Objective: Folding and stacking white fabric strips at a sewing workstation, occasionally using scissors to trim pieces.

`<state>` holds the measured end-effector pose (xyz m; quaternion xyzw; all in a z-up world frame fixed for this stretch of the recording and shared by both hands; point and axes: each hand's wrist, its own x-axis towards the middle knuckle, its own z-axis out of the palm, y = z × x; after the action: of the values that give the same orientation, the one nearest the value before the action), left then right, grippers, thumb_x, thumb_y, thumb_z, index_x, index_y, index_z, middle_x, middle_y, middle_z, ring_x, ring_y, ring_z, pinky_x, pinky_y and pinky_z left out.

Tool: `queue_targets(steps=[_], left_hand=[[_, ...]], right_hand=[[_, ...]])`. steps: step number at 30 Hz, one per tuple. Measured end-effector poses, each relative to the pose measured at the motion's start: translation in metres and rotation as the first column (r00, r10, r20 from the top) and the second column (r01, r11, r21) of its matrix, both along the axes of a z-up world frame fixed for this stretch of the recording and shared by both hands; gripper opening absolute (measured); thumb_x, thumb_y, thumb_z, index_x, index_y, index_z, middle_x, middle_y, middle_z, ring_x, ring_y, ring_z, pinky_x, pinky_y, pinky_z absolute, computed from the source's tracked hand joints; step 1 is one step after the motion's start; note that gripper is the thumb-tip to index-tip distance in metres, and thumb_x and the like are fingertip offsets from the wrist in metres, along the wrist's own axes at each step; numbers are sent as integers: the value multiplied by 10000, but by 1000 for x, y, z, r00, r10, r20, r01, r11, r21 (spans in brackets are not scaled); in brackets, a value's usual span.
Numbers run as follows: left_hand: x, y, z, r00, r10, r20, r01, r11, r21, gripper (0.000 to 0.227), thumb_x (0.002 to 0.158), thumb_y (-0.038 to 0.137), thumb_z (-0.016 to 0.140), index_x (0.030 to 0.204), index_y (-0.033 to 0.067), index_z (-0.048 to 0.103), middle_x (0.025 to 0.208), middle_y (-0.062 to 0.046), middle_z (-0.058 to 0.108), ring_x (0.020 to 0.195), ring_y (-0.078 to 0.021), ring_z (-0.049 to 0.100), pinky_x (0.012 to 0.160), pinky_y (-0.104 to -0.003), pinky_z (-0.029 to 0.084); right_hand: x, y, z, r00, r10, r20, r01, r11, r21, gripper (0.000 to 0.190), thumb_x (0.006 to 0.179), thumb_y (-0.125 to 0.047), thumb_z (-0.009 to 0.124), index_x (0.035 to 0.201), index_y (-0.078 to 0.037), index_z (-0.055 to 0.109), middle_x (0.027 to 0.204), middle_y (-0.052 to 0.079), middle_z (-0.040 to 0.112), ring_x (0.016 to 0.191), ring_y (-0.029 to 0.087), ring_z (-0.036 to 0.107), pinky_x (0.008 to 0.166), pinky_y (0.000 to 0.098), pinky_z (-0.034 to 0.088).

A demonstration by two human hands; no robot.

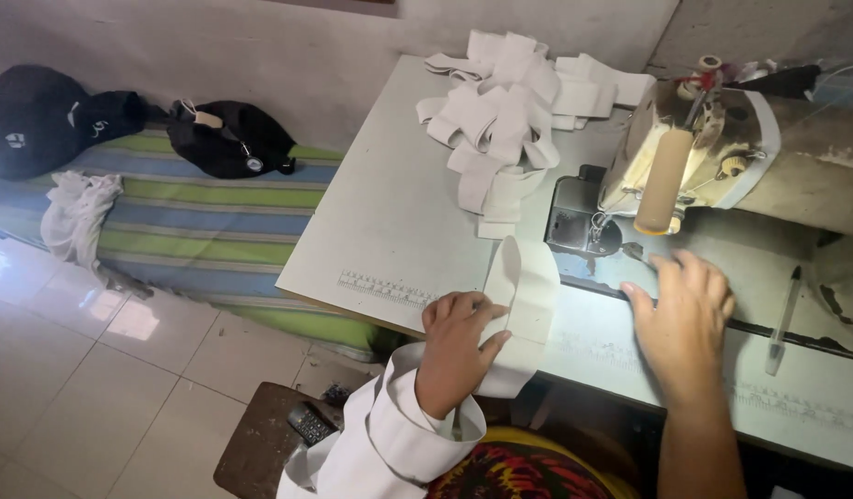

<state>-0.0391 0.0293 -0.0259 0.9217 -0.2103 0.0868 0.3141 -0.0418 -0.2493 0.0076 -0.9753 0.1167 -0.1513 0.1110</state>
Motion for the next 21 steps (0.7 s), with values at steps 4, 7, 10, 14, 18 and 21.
queue_targets(steps=[4,7,10,14,18,21], left_hand=[[7,-2,9,992,-47,-118,41,998,-49,199,910,342,728,1064,219,749,1084,-30,649,1135,-272,505,1076,-553,292],[9,-3,-5,998,-35,-55,31,997,-76,136,883,287,761,967,195,707,1027,-16,655,1103,-263,499,1111,-591,209],[0,3,-6,994,-36,-107,7,964,-265,169,866,355,728,946,214,682,980,10,702,1083,-248,592,1006,-400,313],[-16,17,33,722,-662,-199,19,306,-952,248,1064,249,520,996,14,565,904,-159,689,794,-242,664,786,-337,543],[-13,16,1,730,-642,-236,21,365,-931,388,983,217,635,1329,50,584,1217,-73,656,1062,-165,606,895,-319,525],[-22,14,13,760,-597,-256,-26,365,-931,416,971,366,589,1258,66,571,1118,-56,622,970,-153,583,815,-307,504]], right_hand=[[0,27,-17,983,142,-118,-143,990,0,278,1002,-535,596,1110,-327,746,1151,-42,647,1182,276,594,1000,503,445],[2,60,-34,917,399,-22,-367,862,350,389,954,-483,661,1183,-170,692,1197,78,662,1179,349,581,947,517,439],[-15,90,-9,914,399,69,-294,539,789,219,965,-325,633,972,-106,622,845,6,645,806,139,587,737,291,450],[-29,114,35,932,277,234,-240,-12,971,227,972,-138,628,1145,8,636,962,119,705,880,197,645,763,298,492],[-45,142,51,881,470,62,-198,245,949,481,933,-273,602,1386,-113,575,1105,142,743,918,267,708,771,374,557],[-55,154,74,843,535,58,-237,272,933,602,921,-221,617,1488,-187,419,1239,172,784,1036,293,794,886,407,635]])
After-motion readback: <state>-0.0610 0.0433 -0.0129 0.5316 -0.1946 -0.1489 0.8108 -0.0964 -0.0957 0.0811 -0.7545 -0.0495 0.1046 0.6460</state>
